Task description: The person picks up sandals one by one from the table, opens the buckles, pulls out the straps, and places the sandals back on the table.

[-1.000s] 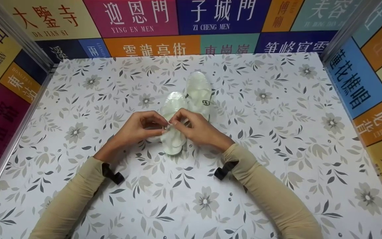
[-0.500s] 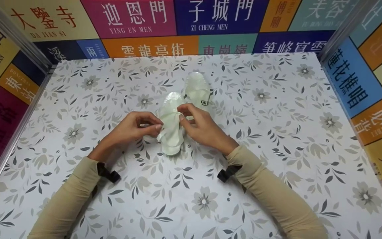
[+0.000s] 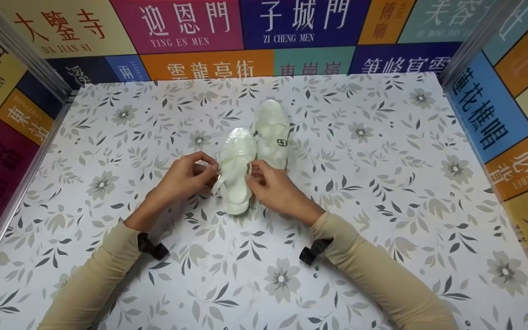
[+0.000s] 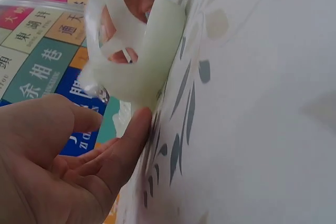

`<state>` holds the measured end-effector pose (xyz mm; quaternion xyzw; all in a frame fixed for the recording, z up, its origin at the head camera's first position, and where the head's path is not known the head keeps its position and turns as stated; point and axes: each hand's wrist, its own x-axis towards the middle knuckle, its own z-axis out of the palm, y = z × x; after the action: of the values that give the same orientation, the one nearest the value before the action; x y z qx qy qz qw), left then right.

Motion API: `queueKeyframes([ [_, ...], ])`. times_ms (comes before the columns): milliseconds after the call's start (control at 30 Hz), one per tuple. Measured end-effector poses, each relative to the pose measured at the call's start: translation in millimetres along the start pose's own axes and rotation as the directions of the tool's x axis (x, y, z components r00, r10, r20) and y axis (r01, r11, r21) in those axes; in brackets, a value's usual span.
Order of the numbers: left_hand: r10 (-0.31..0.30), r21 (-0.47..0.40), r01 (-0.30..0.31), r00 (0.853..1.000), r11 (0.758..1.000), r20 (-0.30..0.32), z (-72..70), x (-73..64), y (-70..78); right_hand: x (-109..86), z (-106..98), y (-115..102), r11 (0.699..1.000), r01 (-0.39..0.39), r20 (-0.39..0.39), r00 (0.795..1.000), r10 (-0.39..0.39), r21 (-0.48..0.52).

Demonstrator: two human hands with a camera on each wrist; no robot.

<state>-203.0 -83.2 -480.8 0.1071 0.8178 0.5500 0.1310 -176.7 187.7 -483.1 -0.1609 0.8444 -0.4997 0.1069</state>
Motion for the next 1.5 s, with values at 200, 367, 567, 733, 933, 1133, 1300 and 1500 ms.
queueKeyframes([
  [200,0.015,0.112,-0.013,1.0,0.994,-0.021,4.7,-4.7,11.3,-0.7,8,-4,0.995,0.033,-0.016,0.999,-0.032,0.099],
  [367,0.052,0.154,-0.045,0.998,0.987,-0.041,8.5,-7.3,18.4,-1.0,11,-4,0.982,0.06,-0.036,0.998,-0.055,0.18],
  [567,0.084,0.158,-0.067,0.991,0.985,-0.1,11.3,-6.7,22.0,3.4,15,-6,0.973,0.101,-0.073,0.993,-0.088,0.209],
  [733,0.093,0.197,-0.06,0.982,0.979,-0.164,8.9,-1.7,20.1,12.0,21,-9,0.956,0.094,-0.099,0.993,-0.069,0.279],
  [933,0.103,0.179,-0.064,0.971,0.982,-0.216,5.1,11.8,15.4,29.2,28,-10,0.932,0.089,-0.102,0.993,-0.056,0.352],
  [1133,0.128,0.226,-0.069,0.958,0.972,-0.257,3.8,29.6,9.4,49.9,33,-7,0.927,0.074,-0.121,0.992,-0.031,0.368],
  [1300,0.117,0.218,-0.057,0.955,0.974,-0.274,1.1,39.5,0.4,60.0,35,-4,0.931,0.044,-0.117,0.993,-0.001,0.363],
  [1500,0.102,0.16,-0.056,0.951,0.985,-0.293,-1.6,45.0,-3.4,65.7,34,-5,0.932,-0.001,-0.104,0.994,0.042,0.361],
])
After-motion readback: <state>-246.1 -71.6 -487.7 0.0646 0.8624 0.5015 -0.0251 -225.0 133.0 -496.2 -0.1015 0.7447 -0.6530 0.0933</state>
